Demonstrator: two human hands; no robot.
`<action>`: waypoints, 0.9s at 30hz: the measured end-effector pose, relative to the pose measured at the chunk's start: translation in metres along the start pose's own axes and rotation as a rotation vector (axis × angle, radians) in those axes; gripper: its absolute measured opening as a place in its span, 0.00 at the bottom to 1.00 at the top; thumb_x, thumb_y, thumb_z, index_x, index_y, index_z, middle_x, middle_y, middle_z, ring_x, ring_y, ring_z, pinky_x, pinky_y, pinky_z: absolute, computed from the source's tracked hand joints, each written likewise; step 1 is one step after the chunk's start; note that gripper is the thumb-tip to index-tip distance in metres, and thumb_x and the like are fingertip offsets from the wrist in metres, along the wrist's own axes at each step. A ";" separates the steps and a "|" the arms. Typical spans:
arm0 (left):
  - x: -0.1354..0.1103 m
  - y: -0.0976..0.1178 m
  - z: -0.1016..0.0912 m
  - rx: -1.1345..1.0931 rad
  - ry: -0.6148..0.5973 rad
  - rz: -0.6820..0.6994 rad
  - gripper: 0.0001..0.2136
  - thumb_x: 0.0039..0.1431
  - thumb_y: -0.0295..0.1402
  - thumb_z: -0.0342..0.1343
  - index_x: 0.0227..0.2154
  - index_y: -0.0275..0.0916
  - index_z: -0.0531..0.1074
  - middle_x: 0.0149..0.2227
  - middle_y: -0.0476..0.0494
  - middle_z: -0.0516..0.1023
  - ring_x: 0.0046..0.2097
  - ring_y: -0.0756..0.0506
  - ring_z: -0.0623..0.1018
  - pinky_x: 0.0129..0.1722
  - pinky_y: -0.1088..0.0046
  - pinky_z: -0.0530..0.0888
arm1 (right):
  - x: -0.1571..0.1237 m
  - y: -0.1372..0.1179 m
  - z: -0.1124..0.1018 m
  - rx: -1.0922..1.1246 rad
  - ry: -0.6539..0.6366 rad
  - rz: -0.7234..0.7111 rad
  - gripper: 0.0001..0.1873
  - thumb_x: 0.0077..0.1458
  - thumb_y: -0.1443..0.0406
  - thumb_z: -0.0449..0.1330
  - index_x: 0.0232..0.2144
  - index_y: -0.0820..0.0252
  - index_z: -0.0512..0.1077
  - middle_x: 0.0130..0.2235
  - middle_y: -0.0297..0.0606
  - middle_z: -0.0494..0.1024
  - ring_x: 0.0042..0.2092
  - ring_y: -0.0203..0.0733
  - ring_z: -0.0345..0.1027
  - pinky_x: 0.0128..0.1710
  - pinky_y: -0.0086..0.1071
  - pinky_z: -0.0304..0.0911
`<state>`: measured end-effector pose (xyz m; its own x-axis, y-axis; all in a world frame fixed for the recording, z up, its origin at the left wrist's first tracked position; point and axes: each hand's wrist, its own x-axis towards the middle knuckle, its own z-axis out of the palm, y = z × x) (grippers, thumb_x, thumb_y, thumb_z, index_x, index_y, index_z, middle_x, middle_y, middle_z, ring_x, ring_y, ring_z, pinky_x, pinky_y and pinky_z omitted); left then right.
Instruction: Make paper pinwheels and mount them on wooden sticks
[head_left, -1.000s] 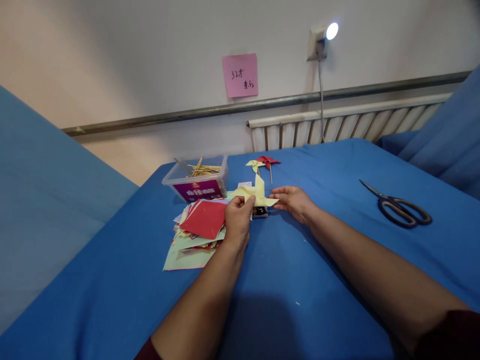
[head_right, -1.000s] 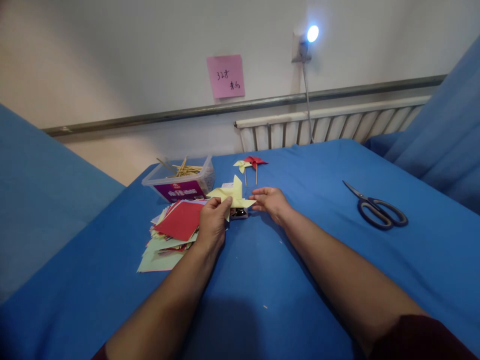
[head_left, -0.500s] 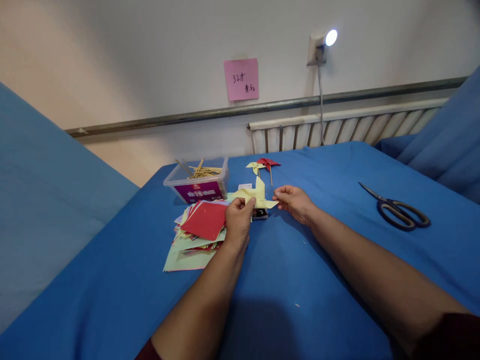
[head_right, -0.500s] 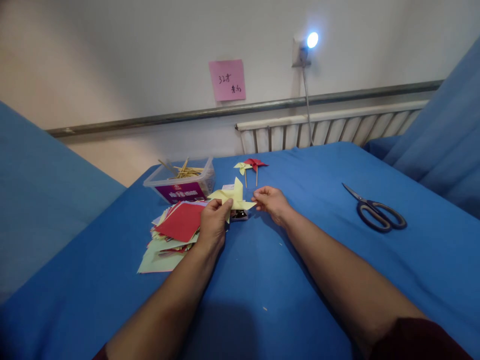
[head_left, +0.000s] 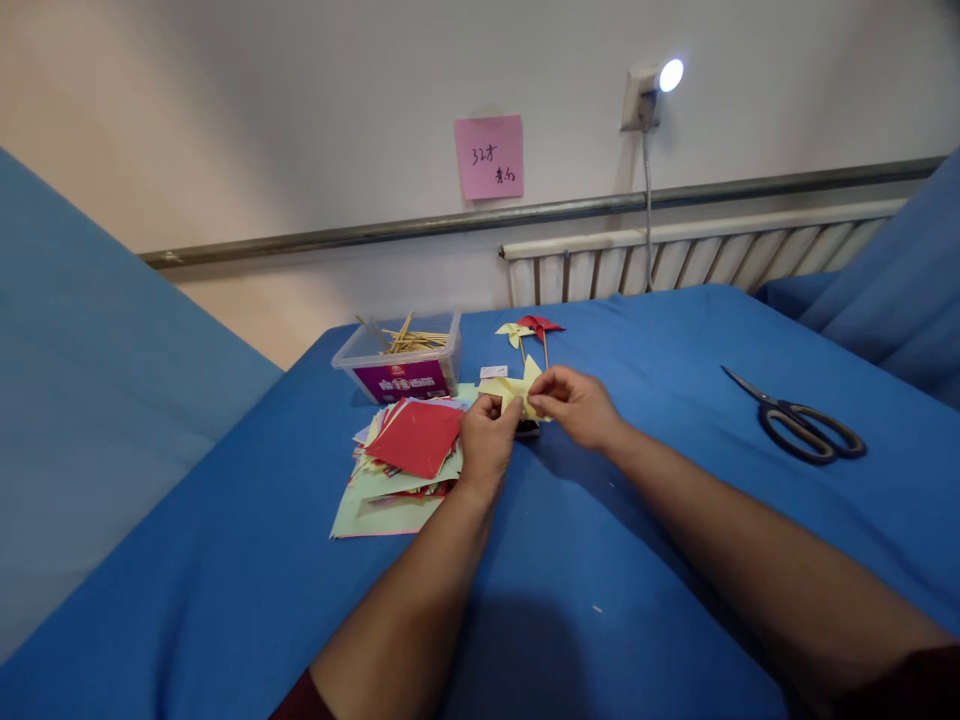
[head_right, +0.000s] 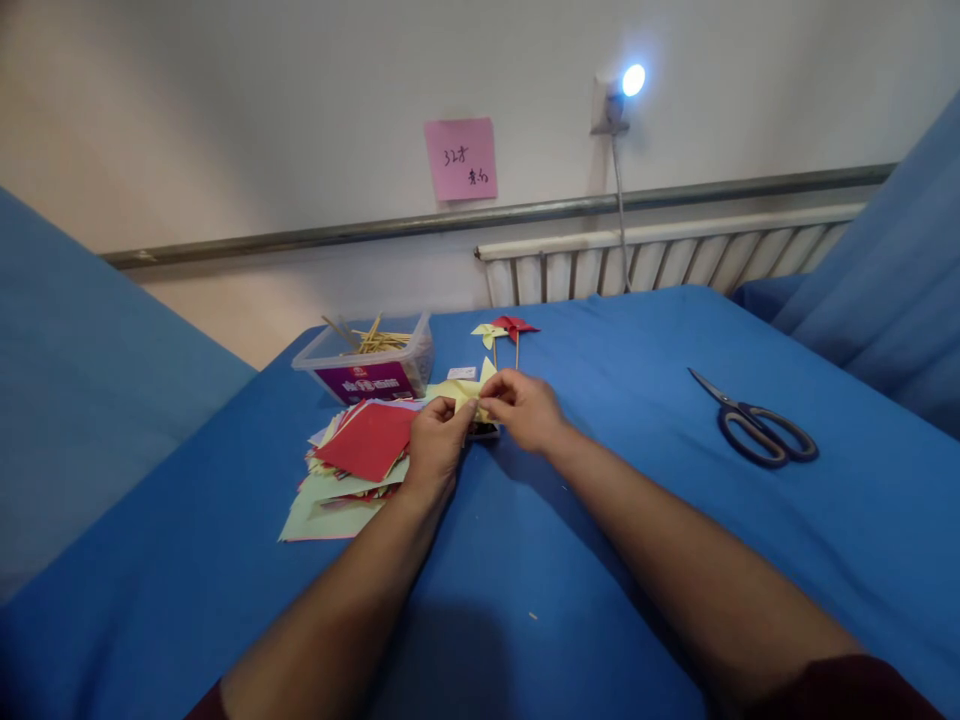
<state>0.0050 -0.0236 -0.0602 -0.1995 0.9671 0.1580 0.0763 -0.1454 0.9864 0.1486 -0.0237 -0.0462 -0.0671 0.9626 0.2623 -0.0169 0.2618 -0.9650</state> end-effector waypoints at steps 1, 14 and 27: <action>-0.001 0.000 0.001 -0.004 0.001 -0.001 0.11 0.43 0.37 0.63 0.19 0.37 0.67 0.19 0.54 0.67 0.22 0.53 0.64 0.23 0.78 0.59 | -0.004 0.000 0.005 -0.058 -0.005 -0.030 0.05 0.47 0.63 0.63 0.28 0.57 0.71 0.25 0.30 0.74 0.27 0.35 0.68 0.29 0.29 0.64; -0.005 0.001 0.003 -0.120 0.017 -0.077 0.11 0.40 0.35 0.63 0.19 0.37 0.65 0.18 0.56 0.64 0.23 0.54 0.61 0.23 0.78 0.58 | -0.015 0.003 0.020 -0.385 0.160 -0.263 0.05 0.54 0.64 0.60 0.28 0.56 0.77 0.32 0.35 0.76 0.34 0.38 0.70 0.37 0.31 0.65; 0.000 0.002 0.000 -0.101 0.049 -0.050 0.12 0.43 0.39 0.63 0.21 0.37 0.68 0.19 0.54 0.68 0.23 0.53 0.66 0.24 0.78 0.62 | -0.018 0.001 0.023 -0.467 0.112 -0.122 0.08 0.55 0.64 0.59 0.33 0.52 0.79 0.33 0.36 0.81 0.34 0.41 0.74 0.37 0.34 0.67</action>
<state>0.0051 -0.0241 -0.0586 -0.2487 0.9625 0.1085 -0.0327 -0.1203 0.9922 0.1272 -0.0417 -0.0521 0.0154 0.9178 0.3968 0.4322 0.3517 -0.8304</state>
